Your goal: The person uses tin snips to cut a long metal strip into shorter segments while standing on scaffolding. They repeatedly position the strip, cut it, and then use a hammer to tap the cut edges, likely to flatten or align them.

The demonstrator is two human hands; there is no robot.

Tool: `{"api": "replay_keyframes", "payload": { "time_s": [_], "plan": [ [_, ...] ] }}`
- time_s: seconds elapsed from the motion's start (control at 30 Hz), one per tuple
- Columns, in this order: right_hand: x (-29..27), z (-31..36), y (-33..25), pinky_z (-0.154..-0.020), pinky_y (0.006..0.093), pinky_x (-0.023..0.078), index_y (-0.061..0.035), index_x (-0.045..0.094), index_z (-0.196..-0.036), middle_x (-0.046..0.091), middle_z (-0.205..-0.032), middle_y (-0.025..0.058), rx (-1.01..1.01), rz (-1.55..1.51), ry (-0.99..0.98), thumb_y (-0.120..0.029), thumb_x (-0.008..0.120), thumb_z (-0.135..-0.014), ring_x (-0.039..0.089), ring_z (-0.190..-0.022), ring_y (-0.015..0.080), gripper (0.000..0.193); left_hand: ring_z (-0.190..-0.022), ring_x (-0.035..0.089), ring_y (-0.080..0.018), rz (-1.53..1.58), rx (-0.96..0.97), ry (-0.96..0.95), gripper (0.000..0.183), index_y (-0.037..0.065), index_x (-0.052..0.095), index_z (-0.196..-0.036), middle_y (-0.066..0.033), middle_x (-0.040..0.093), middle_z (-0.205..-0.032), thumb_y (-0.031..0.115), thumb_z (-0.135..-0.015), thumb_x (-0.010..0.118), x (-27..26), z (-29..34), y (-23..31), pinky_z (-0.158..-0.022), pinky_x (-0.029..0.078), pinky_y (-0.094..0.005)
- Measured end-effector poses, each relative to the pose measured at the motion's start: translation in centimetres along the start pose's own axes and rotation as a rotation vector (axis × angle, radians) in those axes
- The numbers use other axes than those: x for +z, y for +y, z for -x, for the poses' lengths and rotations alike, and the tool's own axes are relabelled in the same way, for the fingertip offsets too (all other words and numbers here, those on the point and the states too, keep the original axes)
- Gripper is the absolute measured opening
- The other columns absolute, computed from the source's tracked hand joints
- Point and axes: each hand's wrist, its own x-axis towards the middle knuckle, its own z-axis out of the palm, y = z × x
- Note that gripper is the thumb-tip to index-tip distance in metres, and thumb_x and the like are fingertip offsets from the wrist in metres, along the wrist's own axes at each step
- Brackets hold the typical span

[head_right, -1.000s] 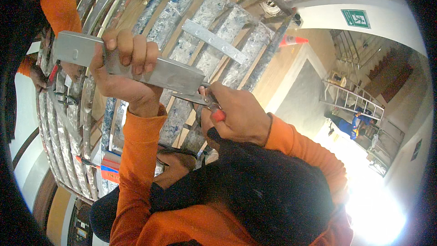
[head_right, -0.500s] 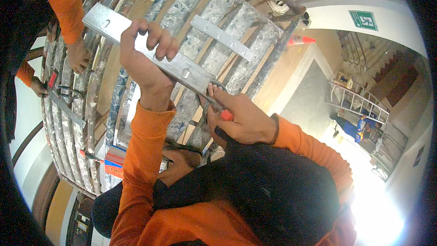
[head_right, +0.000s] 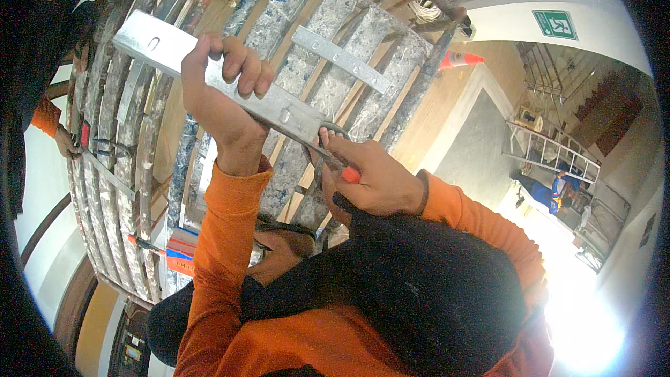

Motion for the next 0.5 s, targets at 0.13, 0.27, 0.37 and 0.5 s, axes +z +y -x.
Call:
{"api": "replay_keyframes", "payload": {
  "time_s": [0.13, 0.27, 0.37, 0.5],
  "plan": [
    [0.22, -0.07, -0.26, -0.07, 0.0407, 0.052, 0.0062, 0.05, -0.138, 0.063, -0.08, 0.0278, 0.006, 0.026, 0.021, -0.017, 0.059, -0.091, 0.066, -0.07, 0.0378, 0.053, -0.052, 0.036, -0.0099, -0.041, 0.029, -0.03, 0.025, 0.013, 0.047, -0.089, 0.0014, 0.036, -0.069, 0.035, -0.097, 0.055, -0.16, 0.09, -0.07, -0.049, 0.032, -0.0277],
    [0.18, -0.33, -0.77, -0.071, 0.0419, 0.052, 0.0065, 0.05, -0.137, 0.063, -0.082, 0.0291, 0.04, 0.032, 0.013, -0.018, 0.06, -0.091, 0.068, -0.072, 0.0391, 0.053, -0.052, 0.036, -0.0099, -0.066, 0.036, -0.031, 0.025, 0.013, 0.046, -0.09, 0.0011, 0.035, -0.069, 0.035, -0.097, 0.055, -0.36, 0.04, -0.15, -0.05, 0.033, -0.028],
    [0.71, -0.44, -0.55, -0.059, 0.0366, 0.044, 0.0058, 0.059, -0.102, 0.054, -0.068, 0.016, 0.019, -0.02, 0.073, -0.011, 0.059, -0.082, 0.05, -0.058, 0.0216, 0.026, -0.052, 0.036, -0.0101, -0.081, 0.03, -0.043, 0.025, 0.013, 0.046, -0.09, 0.0011, 0.035, -0.069, 0.035, -0.097, 0.055, -0.53, -0.02, -0.03, -0.05, 0.033, -0.028],
    [0.73, -0.51, -0.52, -0.059, 0.0367, 0.044, 0.0063, 0.059, -0.103, 0.053, -0.068, 0.0177, 0.006, 0.036, 0.074, -0.011, 0.06, -0.083, 0.049, -0.057, 0.0242, 0.026, -0.051, 0.035, -0.0102, -0.139, 0.044, -0.045, 0.026, 0.013, 0.045, -0.091, 0.0013, 0.033, -0.069, 0.036, -0.098, 0.054, -0.58, 0.25, -0.05, -0.05, 0.033, -0.0278]
  ]
}}
